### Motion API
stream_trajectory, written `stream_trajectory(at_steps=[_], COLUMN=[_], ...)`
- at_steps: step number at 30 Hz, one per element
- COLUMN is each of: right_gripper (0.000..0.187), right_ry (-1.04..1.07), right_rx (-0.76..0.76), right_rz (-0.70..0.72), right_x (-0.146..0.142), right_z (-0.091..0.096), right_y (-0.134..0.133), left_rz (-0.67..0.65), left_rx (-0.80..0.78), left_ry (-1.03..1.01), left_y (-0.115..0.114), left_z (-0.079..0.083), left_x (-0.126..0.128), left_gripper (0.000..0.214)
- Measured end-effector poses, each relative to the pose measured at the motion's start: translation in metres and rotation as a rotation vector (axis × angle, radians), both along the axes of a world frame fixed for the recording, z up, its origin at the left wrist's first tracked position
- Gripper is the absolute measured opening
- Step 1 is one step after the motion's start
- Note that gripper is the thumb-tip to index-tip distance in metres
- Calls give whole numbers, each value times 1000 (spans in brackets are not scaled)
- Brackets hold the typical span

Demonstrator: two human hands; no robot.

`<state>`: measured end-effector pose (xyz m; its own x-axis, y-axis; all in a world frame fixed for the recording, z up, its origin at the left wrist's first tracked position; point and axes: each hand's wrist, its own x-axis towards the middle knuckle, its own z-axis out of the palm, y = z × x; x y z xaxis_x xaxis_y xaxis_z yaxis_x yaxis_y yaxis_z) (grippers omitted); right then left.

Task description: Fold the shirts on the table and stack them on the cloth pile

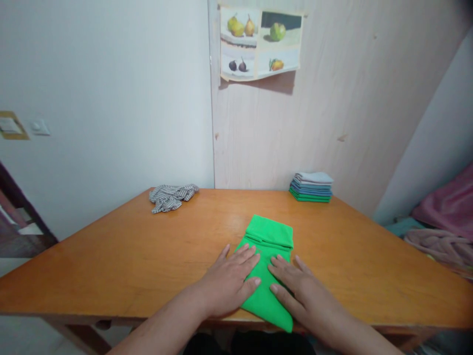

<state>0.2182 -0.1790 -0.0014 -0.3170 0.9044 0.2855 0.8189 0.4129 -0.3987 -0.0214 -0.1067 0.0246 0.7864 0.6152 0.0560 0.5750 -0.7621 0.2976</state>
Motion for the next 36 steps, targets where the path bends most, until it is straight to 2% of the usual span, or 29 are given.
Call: stream_trajectory(at_steps=[3,6,10,15,20,22,25,29,36], right_gripper=[41,40,41,48,35,32,29,27,21], right_ry=[222,363,312,309,290,274,266,306,360], right_rx=[93,109,-78,-232,-359,-413,-451,-417,-249], right_rz=[-141,-344,-497,-459,-369,-334,-304,-278,-234], right_x=[15,42,78,93,95,95,93,86,75], right_z=[6,10,7,6,17,20,23,24,37], right_y=[18,53,110,155,169,172,175,172,156], left_rz=[9,10,14,10,21,18,-3,17,44], left_rx=[-8,-5,25,142,308,307,265,235,224], left_ry=[3,14,13,-32,-163,-178,-159,-154,-168], left_y=[-1,-2,-1,-3,-17,-24,-32,-33,-31], left_z=[1,1,1,-2,-5,-5,-2,-2,-6], left_x=[0,0,-1,-2,-9,-13,-17,-18,-17], left_gripper=[59,59,57,56,49,50,64,80,85])
